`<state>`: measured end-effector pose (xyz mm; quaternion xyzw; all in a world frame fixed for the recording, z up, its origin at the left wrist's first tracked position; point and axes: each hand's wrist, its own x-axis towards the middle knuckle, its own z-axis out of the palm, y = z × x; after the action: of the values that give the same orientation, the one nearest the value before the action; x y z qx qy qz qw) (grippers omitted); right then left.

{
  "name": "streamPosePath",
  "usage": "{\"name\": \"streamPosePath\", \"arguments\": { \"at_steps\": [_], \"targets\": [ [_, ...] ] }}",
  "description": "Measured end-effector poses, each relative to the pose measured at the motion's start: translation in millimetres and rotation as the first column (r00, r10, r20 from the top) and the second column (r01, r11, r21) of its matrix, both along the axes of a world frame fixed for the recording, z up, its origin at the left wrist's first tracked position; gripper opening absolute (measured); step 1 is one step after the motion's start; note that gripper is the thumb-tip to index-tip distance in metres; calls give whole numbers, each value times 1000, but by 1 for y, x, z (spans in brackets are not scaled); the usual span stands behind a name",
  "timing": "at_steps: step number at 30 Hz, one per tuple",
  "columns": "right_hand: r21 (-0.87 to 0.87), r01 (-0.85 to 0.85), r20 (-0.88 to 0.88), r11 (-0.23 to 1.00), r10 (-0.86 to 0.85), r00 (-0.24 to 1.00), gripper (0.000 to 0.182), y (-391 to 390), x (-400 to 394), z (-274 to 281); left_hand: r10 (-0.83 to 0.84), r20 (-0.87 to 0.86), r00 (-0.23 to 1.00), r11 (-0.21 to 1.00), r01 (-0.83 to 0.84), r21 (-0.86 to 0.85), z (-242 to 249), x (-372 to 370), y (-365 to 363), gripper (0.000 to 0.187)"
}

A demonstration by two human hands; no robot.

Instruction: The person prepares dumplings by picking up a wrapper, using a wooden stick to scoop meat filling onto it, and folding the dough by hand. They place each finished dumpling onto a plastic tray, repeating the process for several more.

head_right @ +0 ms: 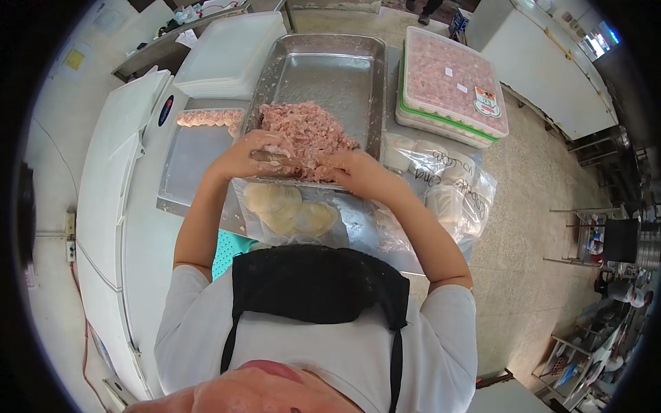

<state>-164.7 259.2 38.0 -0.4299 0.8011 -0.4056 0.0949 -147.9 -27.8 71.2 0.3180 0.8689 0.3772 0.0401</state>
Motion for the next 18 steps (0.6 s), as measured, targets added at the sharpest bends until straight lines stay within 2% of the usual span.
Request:
{"name": "streamPosePath", "arguments": {
  "at_steps": [1, 3, 4, 6, 7, 9, 10, 12, 13, 15, 16, 18],
  "targets": [
    [-2, -4, 1, 1000, 4, 1000, 29, 2, -9, 0, 4, 1, 1000, 1000, -4, -2, -1, -2, 2, 34],
    [155, 82, -21, 984, -80, 997, 32, 7, -24, 5, 180, 247, 952, 981, -154, -121, -3, -7, 8, 34],
    [154, 77, -23, 985, -74, 997, 32, 4, -18, 14, 186, 245, 952, 980, -160, -121, -15, -10, 4, 34],
    [204, 335, -280, 920, -273, 920, 29, -7, 1, 34, 283, 145, 948, 938, -306, 165, -45, -16, -7, 38],
    [207, 331, -282, 921, -268, 921, 29, -11, 1, 23, 287, 145, 947, 936, -310, 169, -38, -17, -5, 38],
    [147, 276, -243, 950, -236, 941, 35, -17, 3, -13, 406, 317, 857, 911, -353, -212, -17, -12, 0, 51],
    [155, 280, -241, 948, -238, 941, 35, -13, 3, -19, 400, 323, 858, 914, -348, -207, -28, -7, -3, 51],
    [545, 353, -206, 761, -287, 936, 32, 3, -9, -19, 366, 324, 872, 904, -416, 96, -51, -1, -20, 61],
    [545, 359, -212, 758, -289, 933, 32, 8, -7, -12, 363, 320, 875, 906, -412, 101, -49, 1, -24, 61],
    [500, 427, -242, 753, -352, 904, 27, 15, 11, 11, 370, 136, 919, 909, -388, 154, -41, 14, -29, 67],
    [503, 439, -250, 744, -361, 899, 27, 14, 19, 26, 358, 133, 924, 912, -377, 163, -25, 18, -25, 67],
    [178, 335, 158, 925, -363, 918, 22, 8, 35, 50, 327, -20, 945, 917, -312, 247, 9, 28, -14, 57]
  ]
}}
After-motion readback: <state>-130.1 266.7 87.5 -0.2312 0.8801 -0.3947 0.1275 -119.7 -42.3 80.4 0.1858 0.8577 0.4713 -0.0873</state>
